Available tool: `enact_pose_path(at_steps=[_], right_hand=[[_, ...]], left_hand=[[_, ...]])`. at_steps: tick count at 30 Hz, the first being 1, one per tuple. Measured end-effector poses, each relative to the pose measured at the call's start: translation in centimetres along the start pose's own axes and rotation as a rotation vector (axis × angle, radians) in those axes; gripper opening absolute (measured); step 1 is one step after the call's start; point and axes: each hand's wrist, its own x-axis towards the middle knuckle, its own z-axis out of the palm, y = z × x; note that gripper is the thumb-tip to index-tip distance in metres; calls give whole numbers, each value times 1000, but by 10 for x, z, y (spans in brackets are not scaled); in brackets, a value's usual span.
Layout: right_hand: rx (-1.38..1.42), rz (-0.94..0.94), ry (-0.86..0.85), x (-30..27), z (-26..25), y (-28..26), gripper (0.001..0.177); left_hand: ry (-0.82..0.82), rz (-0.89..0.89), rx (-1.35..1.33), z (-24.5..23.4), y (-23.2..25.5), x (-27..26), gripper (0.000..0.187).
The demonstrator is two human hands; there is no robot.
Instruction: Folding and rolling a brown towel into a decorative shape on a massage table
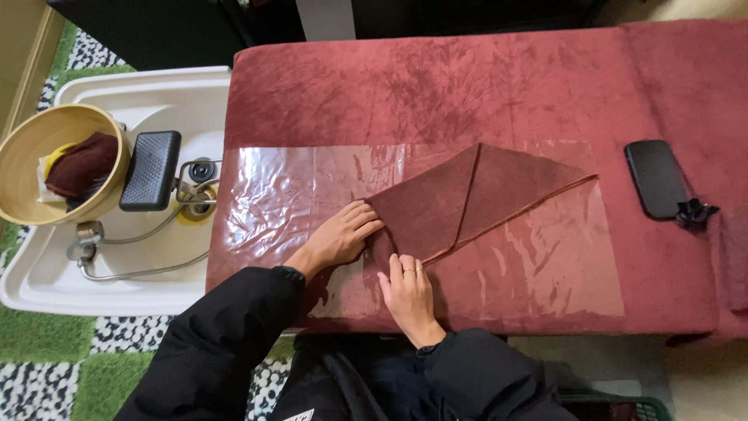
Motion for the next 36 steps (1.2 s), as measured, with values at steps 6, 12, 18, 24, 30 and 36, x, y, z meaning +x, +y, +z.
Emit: enact_pose_path(at_steps=[6,12,18,24,30,36], right_hand=[[38,-89,-44,7,-23,14,43],[112,-93,-253,-10,-82,3,41],[144,-77,-312,-67,-103,36,39],[202,0,-406,-102,-137,79,43],[343,77,-378,-112,-146,85,41],[511,326,-357,-96,-147,87,33]], left_hand=[[51,-166,164,-25,40,-27,39],[-54,-331,47,-54,114,-39,35],[-101,-241,-21,-49,155,-28,29],[-104,-264,-194,-9,192,-18,41],[-139,-308,-341,-4,198,-19,40],[48,-504,-469,22,191,-62,64]])
